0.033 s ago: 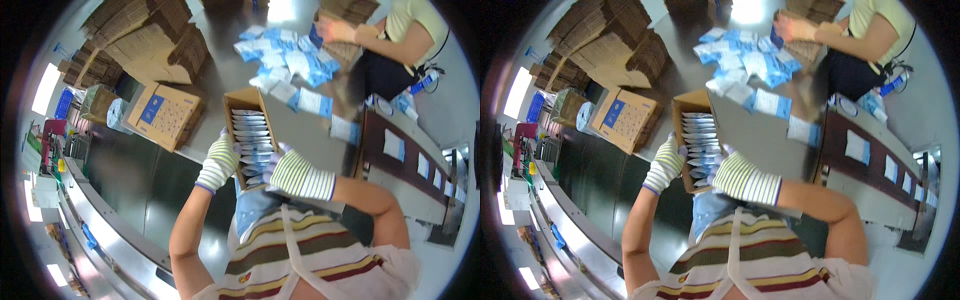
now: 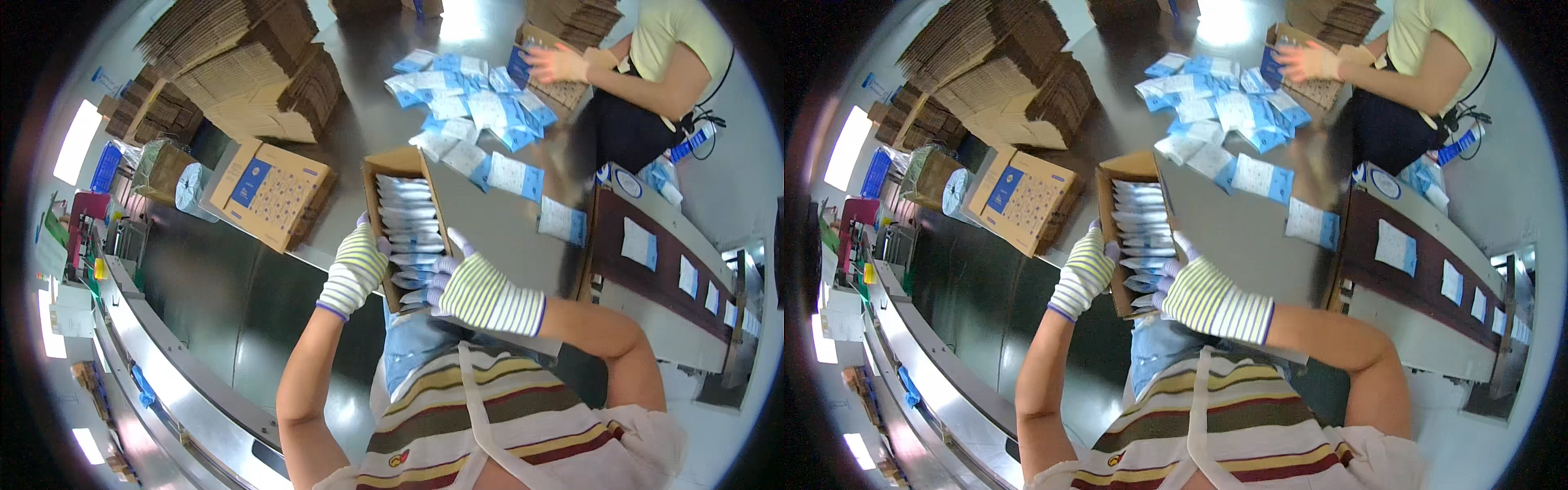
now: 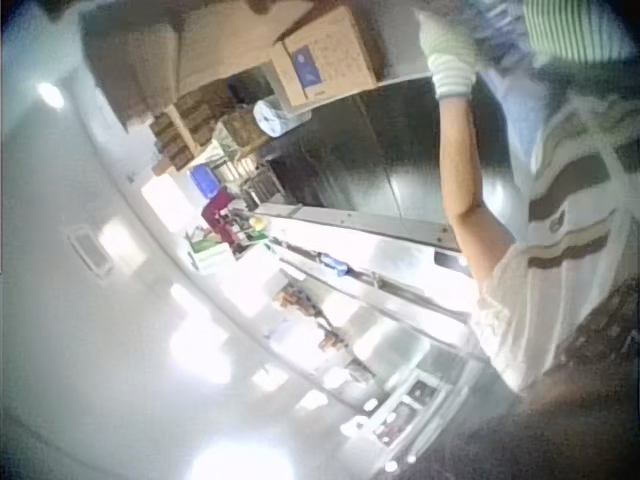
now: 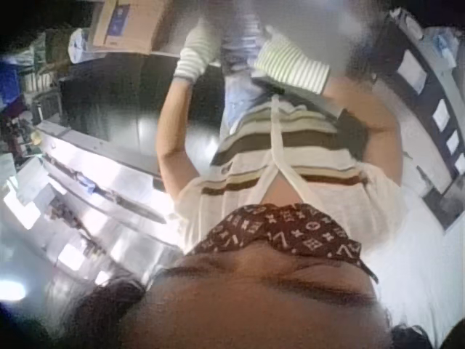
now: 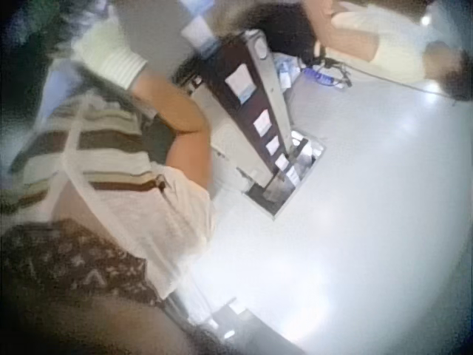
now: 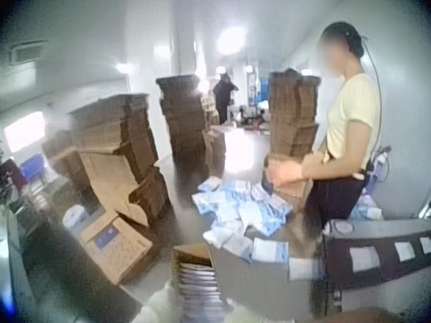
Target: The person packs small blue-and-white packets into cardboard boxes by hand. They stack the packets neatly inside the boxes and then fold the flaps of a box closed.
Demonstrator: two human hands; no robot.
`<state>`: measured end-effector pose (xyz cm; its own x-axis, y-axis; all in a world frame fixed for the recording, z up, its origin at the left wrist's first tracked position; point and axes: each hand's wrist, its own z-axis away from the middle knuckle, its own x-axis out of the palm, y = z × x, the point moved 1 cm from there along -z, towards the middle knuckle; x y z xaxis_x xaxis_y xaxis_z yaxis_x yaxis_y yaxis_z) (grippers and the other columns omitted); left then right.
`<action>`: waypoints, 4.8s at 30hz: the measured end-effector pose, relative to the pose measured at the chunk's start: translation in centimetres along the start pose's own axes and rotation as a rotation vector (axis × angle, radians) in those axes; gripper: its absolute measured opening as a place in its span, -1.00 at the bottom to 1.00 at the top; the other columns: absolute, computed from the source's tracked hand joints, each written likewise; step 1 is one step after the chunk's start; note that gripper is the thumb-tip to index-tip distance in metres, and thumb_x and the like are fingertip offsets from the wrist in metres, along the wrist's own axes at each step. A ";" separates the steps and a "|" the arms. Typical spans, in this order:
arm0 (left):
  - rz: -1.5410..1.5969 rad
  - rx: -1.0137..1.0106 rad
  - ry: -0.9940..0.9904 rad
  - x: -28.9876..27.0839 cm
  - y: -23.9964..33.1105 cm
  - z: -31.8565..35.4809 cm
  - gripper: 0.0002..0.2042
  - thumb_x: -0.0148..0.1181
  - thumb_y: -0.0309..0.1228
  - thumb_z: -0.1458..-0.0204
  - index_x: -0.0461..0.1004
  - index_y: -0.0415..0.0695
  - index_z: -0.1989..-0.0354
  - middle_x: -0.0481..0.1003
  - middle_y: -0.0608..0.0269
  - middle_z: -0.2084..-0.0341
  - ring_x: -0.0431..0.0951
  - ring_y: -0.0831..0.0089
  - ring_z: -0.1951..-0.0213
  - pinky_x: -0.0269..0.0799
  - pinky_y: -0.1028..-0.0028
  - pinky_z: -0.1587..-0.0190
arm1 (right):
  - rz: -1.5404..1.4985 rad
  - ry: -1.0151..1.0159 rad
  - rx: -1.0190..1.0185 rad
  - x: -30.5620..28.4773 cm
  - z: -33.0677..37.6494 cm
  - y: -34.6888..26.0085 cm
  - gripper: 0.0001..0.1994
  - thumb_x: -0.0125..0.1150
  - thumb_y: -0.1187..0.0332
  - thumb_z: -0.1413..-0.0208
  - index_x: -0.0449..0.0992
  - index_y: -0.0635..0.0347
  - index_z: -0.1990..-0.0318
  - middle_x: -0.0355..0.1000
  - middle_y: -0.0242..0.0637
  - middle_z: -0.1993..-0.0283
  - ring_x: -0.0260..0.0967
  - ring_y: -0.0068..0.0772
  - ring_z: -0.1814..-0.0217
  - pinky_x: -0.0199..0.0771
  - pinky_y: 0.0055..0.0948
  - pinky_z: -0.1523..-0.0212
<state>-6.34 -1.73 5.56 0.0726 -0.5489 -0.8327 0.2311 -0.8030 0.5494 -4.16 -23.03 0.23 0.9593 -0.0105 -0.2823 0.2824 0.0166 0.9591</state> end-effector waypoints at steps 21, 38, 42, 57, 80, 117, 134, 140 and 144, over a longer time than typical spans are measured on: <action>-0.612 -0.114 0.197 -7.5 -12.9 -4.8 -0.29 0.26 -0.23 0.19 0.13 -0.09 -0.21 0.11 -0.08 -0.20 0.01 -0.20 -0.24 0.11 -0.04 -0.16 | -0.781 -0.024 0.818 24.3 -24.1 16.3 -0.52 0.02 0.17 -0.03 0.29 0.26 -0.06 0.23 -0.05 -0.15 0.17 -0.15 -0.20 0.13 -0.16 -0.15; -0.855 -0.123 0.036 -3.3 -11.5 -12.5 -0.48 0.16 -0.39 0.09 0.21 0.07 -0.12 0.29 -0.01 0.04 0.39 0.06 0.04 0.41 0.20 0.05 | -1.759 -0.172 0.346 5.3 -2.9 3.8 -0.48 0.01 0.01 -0.10 0.29 0.22 -0.08 0.24 -0.09 -0.12 0.22 -0.02 -0.12 0.22 -0.12 -0.12; -0.845 -0.089 0.182 -0.9 -14.3 -11.2 -0.70 0.02 -0.44 -0.02 0.31 0.01 0.03 0.35 0.04 0.16 0.48 0.12 0.19 0.49 0.31 0.23 | -1.712 -0.072 0.426 4.5 -0.3 3.3 -0.50 0.05 0.04 -0.08 0.31 0.19 -0.07 0.27 -0.10 -0.11 0.24 -0.01 -0.11 0.22 -0.12 -0.11; 0.580 0.173 0.656 -7.9 1.4 12.1 -0.67 0.02 -0.44 -0.10 0.29 -0.21 -0.05 0.35 0.16 0.06 0.34 0.33 0.00 0.27 0.31 -0.06 | -1.717 0.498 1.485 12.2 1.5 9.3 -0.61 0.09 0.13 -0.12 0.39 0.27 0.06 0.42 -0.18 0.16 0.37 -0.33 0.17 0.37 -0.33 0.15; 0.535 -0.018 0.338 -1.4 -0.4 4.0 0.03 0.47 -0.30 0.33 -0.18 -0.15 -0.29 0.15 -0.16 -0.13 0.19 0.07 -0.17 0.12 0.27 -0.21 | -1.852 0.024 0.632 4.0 1.0 11.9 -0.68 -0.06 0.16 -0.21 0.54 0.21 0.26 0.51 -0.14 0.40 0.49 -0.27 0.42 0.43 -0.39 0.32; -1.001 0.843 -0.132 -5.1 -0.1 5.0 -0.62 0.17 -0.41 0.23 0.45 -0.07 0.13 0.44 0.05 0.09 0.34 0.15 -0.10 0.07 0.13 -0.26 | -1.449 0.146 0.046 6.8 -3.4 8.0 -0.57 0.30 0.10 0.16 0.45 0.17 0.17 0.46 -0.20 0.27 0.43 -0.09 0.18 0.43 -0.15 0.18; -0.422 0.522 -0.208 -1.7 2.7 1.1 -0.65 0.13 -0.37 0.07 0.30 -0.32 0.14 0.46 -0.08 0.58 0.49 -0.01 0.53 0.42 0.18 0.49 | -1.212 -0.729 0.666 11.7 9.4 1.1 -0.25 0.32 0.11 0.31 0.25 0.31 -0.10 0.19 0.11 -0.15 0.08 0.06 -0.26 0.10 -0.05 -0.22; -0.569 0.641 -0.152 -2.3 1.5 3.2 -0.58 0.09 -0.31 -0.02 0.26 -0.21 -0.04 0.52 0.00 0.49 0.54 0.05 0.38 0.46 0.21 0.19 | -1.431 -0.861 0.497 11.7 7.7 3.9 -0.19 0.36 0.15 0.25 0.15 0.38 -0.16 0.36 0.09 0.00 0.37 -0.06 -0.02 0.35 -0.26 -0.06; -0.609 0.650 -0.235 -1.2 2.9 3.1 -0.56 0.08 -0.31 0.00 0.26 -0.10 -0.09 0.50 0.13 0.58 0.53 0.15 0.47 0.47 0.26 0.28 | -1.634 -0.442 0.814 15.8 8.9 2.2 -0.34 0.39 0.14 0.28 0.36 0.30 -0.03 0.38 0.00 0.01 0.35 -0.06 -0.02 0.35 -0.28 -0.04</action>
<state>-8.77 -4.09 8.37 -0.0982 0.0351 -0.9946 -0.4306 -0.9025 0.0106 11.58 -32.07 -1.94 -0.3259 0.2519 -0.9112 0.5992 -0.6905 -0.4052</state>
